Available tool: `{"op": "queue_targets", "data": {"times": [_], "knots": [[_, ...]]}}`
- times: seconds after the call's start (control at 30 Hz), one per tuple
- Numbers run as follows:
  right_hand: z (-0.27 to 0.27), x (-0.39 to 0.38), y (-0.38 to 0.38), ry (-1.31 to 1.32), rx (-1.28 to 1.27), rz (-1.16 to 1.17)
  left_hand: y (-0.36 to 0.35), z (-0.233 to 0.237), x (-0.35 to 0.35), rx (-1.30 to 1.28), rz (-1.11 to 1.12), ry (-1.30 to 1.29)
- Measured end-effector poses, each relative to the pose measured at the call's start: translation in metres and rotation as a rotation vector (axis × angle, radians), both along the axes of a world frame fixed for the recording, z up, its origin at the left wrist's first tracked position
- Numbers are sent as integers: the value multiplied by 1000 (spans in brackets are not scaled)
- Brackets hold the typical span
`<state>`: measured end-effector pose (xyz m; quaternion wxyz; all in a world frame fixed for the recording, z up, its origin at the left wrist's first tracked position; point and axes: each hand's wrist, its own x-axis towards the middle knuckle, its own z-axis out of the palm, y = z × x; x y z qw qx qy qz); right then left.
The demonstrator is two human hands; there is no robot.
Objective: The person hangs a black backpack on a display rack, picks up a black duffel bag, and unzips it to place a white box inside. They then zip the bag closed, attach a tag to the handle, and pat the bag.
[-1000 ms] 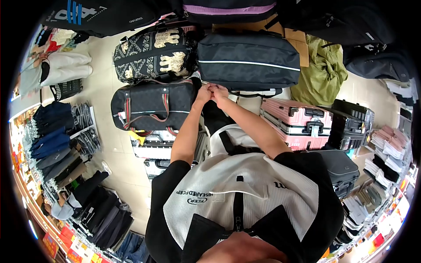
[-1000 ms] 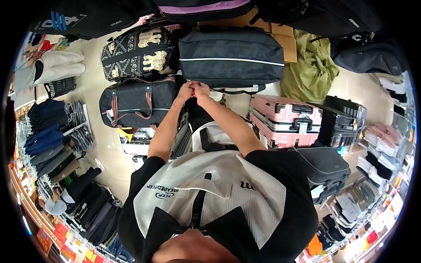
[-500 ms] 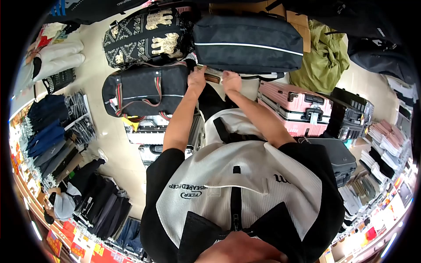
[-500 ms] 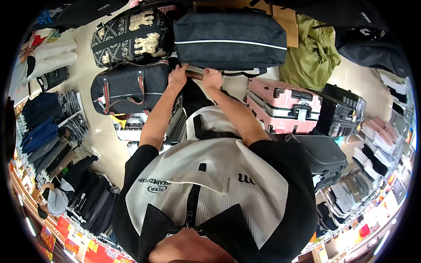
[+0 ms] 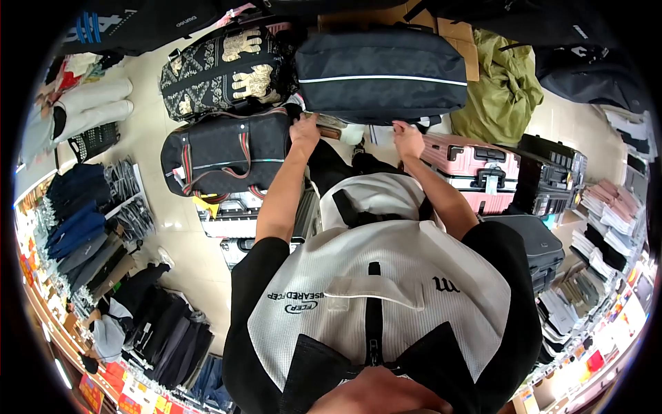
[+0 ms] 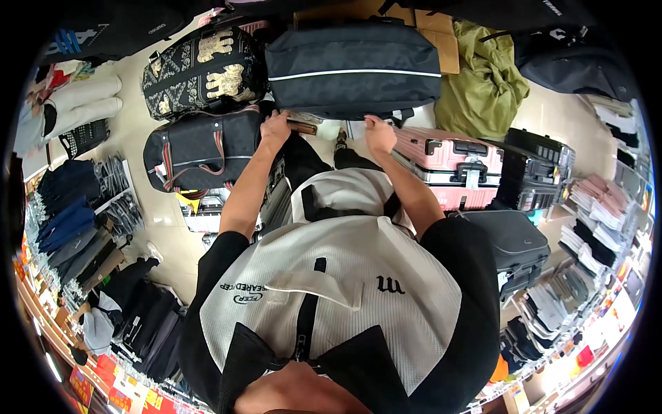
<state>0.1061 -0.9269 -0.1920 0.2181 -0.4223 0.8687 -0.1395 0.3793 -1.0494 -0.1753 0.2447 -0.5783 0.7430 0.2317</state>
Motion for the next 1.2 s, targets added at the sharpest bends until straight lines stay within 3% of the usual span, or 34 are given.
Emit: {"op": "queue_targets", "data": {"times": [0.03,0.13,0.17,0.2,0.27,0.5,0.6,0.73,0.83,0.9,0.97,1.0,1.03,1.07,1.13,1.2], "knots": [[0,-8,4,0,0,-14,3,1,-3,-75,15,28],[-1,-10,9,22,-88,4,6,3,-27,-229,-248,-46],[0,-6,9,22,-159,40,18,-1,-37,-338,-208,77],[3,-1,5,24,-233,74,21,13,-52,-175,-288,60],[8,9,1,25,-280,96,53,-18,-63,-473,-202,139],[6,9,0,64,-344,132,68,23,-66,-297,-187,241],[23,11,4,88,-370,92,72,12,-73,-163,-74,656],[25,7,5,-75,-235,-6,83,5,-101,-193,-176,553],[12,-1,5,-254,-214,-1,74,21,-120,-22,-45,474],[27,-5,6,-96,-284,148,66,9,-132,11,88,431],[37,-3,11,-29,-496,260,69,-14,-129,287,604,949],[41,1,17,-125,-456,305,66,-6,-129,432,869,1199],[45,11,26,-436,-391,191,70,3,-126,474,943,1243],[51,20,33,-747,-315,73,73,4,-119,610,971,1293],[-17,30,49,-1062,-378,164,86,6,-112,660,994,1318],[11,29,43,-1196,-70,95,98,-4,-99,413,906,1077]]}}
